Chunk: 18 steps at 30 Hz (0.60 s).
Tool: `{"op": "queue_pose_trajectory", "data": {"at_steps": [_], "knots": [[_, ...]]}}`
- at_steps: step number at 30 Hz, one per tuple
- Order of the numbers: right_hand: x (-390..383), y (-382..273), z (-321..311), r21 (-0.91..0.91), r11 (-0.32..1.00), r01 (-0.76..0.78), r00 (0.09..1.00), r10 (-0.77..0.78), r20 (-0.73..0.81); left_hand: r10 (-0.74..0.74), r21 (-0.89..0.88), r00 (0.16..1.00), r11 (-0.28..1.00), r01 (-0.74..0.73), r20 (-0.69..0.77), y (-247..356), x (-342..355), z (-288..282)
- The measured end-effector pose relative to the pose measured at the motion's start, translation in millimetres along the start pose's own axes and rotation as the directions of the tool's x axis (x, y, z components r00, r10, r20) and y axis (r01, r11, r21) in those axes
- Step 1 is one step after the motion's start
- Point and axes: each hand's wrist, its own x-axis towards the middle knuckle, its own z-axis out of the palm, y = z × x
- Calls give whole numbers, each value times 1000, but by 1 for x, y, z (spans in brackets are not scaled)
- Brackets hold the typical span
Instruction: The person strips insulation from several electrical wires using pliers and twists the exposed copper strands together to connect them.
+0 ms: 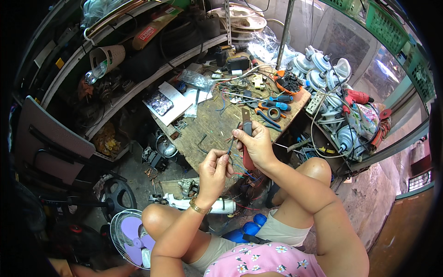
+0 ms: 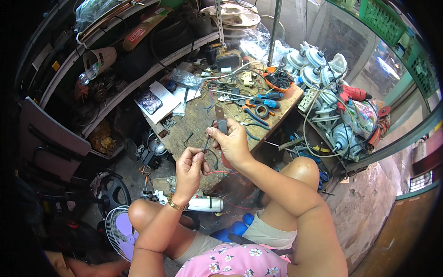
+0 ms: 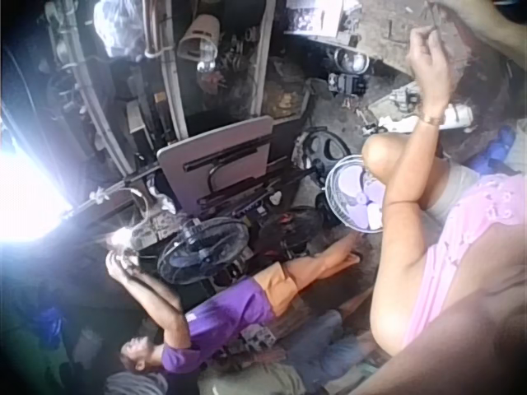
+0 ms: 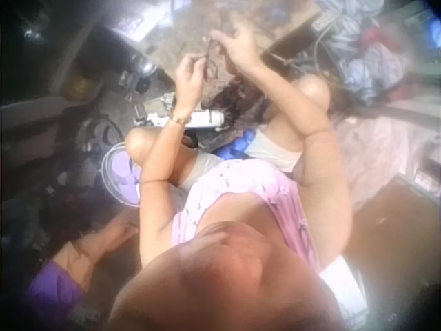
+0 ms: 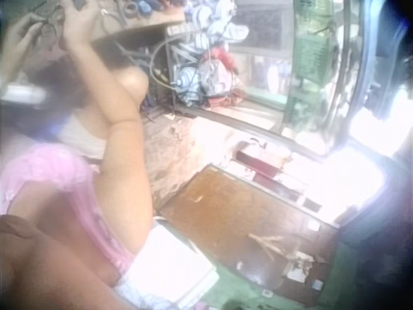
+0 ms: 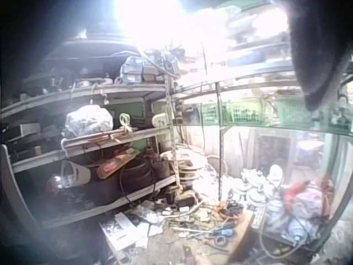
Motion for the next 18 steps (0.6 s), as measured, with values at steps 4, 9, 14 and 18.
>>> {"op": "queue_pose_trajectory", "data": {"at_steps": [4,9,14,18], "knots": [[2,1,0,-16,997,-81,994,82,70,17,-48,1000,999,-18,-19,-3,-3,2],[4,-18,-8,58,968,-245,928,217,303,-24,-155,997,988,12,-76,-3,0,-13],[-1,-21,-11,-4,973,-230,908,216,359,-27,-220,995,975,5,-98,-2,0,-20],[-10,-15,-2,-25,920,-391,758,337,559,8,-194,998,981,-20,-62,-3,-3,-17]]}}
